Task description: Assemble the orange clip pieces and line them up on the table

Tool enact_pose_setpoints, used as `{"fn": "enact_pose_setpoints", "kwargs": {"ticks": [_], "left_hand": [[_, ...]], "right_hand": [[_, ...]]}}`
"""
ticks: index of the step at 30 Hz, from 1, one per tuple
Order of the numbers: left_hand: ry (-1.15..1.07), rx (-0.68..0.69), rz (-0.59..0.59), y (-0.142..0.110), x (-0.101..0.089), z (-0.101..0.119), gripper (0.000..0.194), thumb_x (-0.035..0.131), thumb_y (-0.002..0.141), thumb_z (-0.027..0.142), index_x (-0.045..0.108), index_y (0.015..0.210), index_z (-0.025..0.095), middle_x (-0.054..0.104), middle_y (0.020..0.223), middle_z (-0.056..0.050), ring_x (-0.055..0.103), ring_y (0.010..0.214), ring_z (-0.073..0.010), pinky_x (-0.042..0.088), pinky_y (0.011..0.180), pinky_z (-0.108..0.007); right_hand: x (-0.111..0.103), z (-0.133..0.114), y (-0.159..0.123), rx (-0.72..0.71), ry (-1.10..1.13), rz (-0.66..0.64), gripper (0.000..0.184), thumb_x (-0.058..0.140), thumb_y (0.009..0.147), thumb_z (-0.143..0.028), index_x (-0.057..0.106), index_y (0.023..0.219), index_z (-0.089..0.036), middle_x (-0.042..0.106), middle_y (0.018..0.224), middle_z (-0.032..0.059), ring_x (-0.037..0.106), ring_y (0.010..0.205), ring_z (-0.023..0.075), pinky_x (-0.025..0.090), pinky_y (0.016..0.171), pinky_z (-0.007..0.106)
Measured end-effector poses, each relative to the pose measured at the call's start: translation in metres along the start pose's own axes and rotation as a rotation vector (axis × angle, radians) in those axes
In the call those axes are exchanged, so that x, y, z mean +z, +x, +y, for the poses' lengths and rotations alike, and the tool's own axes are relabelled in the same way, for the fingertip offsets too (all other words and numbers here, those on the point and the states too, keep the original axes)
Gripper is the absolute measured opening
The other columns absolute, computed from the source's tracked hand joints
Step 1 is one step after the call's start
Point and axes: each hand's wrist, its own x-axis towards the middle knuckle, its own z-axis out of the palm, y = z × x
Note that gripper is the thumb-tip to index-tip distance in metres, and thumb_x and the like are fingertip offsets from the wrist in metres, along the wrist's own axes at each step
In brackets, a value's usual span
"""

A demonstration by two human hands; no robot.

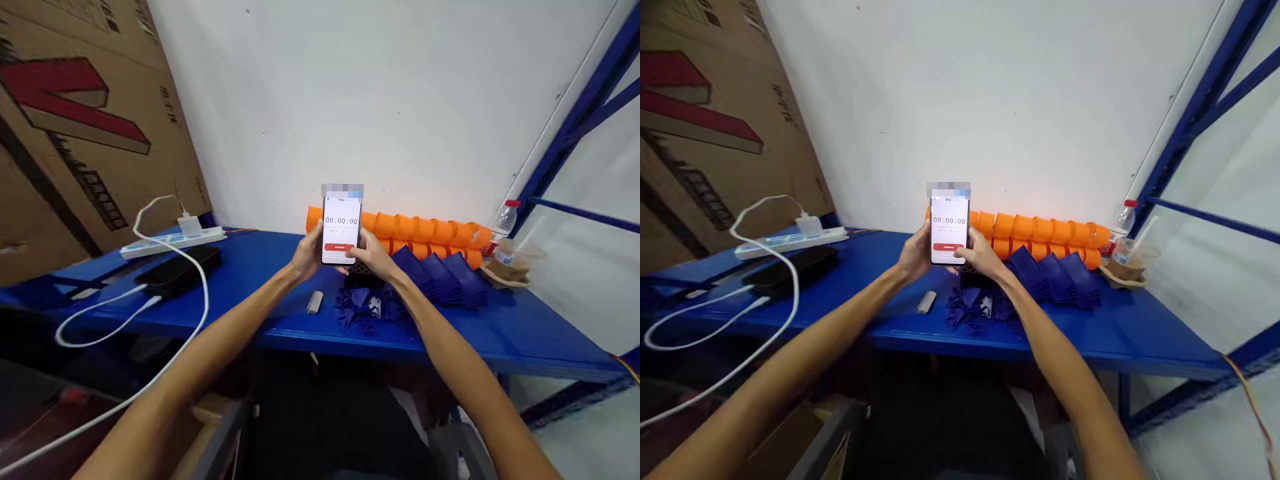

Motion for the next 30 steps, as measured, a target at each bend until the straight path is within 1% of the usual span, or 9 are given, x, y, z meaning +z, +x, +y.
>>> {"fn": "enact_pose_setpoints", "kwargs": {"ticks": [4, 8, 15, 19, 22, 26, 30], "left_hand": [[-0.017, -0.003, -0.032, 0.0001, -0.0023, -0.0004, 0.061, 0.050, 0.111, 0.054, 0.068, 0.155, 0.016, 0.083, 0.130, -0.018, 0.079, 0.120, -0.0392, 0.069, 0.095, -0.051], [-0.024, -0.014, -0.037, -0.0001, -0.0007, 0.0010, 0.061, 0.046, 0.113, 0.052, 0.065, 0.158, 0.017, 0.083, 0.131, -0.017, 0.080, 0.119, -0.0386, 0.070, 0.093, -0.051], [-0.026, -0.013, -0.051, -0.0018, 0.0001, 0.0034, 0.061, 0.048, 0.113, 0.052, 0.063, 0.160, 0.016, 0.082, 0.133, -0.017, 0.080, 0.118, -0.0381, 0.070, 0.096, -0.051], [-0.007, -0.018, -0.032, -0.0025, 0.0011, 0.0038, 0.062, 0.046, 0.113, 0.051, 0.063, 0.160, 0.015, 0.082, 0.132, -0.018, 0.080, 0.119, -0.0385, 0.070, 0.094, -0.050], [0.004, -0.025, -0.012, -0.0032, 0.0034, 0.0050, 0.062, 0.043, 0.114, 0.051, 0.062, 0.161, 0.014, 0.082, 0.132, -0.018, 0.080, 0.119, -0.0383, 0.071, 0.092, -0.049], [0.006, -0.034, -0.021, -0.0040, 0.0047, 0.0069, 0.061, 0.044, 0.114, 0.051, 0.060, 0.162, 0.015, 0.082, 0.133, -0.017, 0.080, 0.118, -0.0379, 0.072, 0.090, -0.049], [0.006, -0.037, -0.033, -0.0039, 0.0033, 0.0075, 0.061, 0.043, 0.115, 0.051, 0.060, 0.162, 0.016, 0.081, 0.134, -0.017, 0.081, 0.117, -0.0373, 0.072, 0.089, -0.049]], "right_hand": [[-0.0007, 0.0012, 0.0010, -0.012, 0.005, -0.008, 0.050, 0.071, 0.066, -0.031, 0.056, 0.113, -0.022, 0.079, 0.121, 0.0110, 0.073, 0.112, 0.0315, 0.062, 0.087, 0.044], [-0.0005, 0.0008, 0.0004, -0.005, 0.021, -0.017, 0.050, 0.070, 0.067, -0.029, 0.057, 0.114, -0.023, 0.080, 0.120, 0.0102, 0.074, 0.110, 0.0312, 0.063, 0.083, 0.042], [-0.0009, 0.0006, -0.0004, -0.018, 0.045, -0.018, 0.050, 0.071, 0.069, -0.025, 0.060, 0.118, -0.022, 0.081, 0.123, 0.0094, 0.076, 0.112, 0.0310, 0.066, 0.086, 0.043], [-0.0013, 0.0007, -0.0005, -0.022, 0.042, -0.018, 0.051, 0.071, 0.069, -0.024, 0.061, 0.119, -0.022, 0.082, 0.123, 0.0094, 0.076, 0.113, 0.0315, 0.067, 0.087, 0.044], [-0.0014, 0.0000, -0.0007, -0.014, 0.043, -0.021, 0.051, 0.070, 0.069, -0.024, 0.060, 0.119, -0.022, 0.081, 0.122, 0.0098, 0.076, 0.111, 0.0312, 0.066, 0.086, 0.044], [-0.0008, -0.0009, -0.0008, -0.011, 0.035, -0.016, 0.051, 0.071, 0.069, -0.026, 0.059, 0.118, -0.022, 0.081, 0.121, 0.0101, 0.076, 0.108, 0.0307, 0.066, 0.086, 0.045], [-0.0002, -0.0021, -0.0010, -0.011, 0.027, -0.015, 0.049, 0.070, 0.068, -0.026, 0.056, 0.115, -0.024, 0.081, 0.119, 0.0093, 0.075, 0.104, 0.0293, 0.066, 0.081, 0.044]]}}
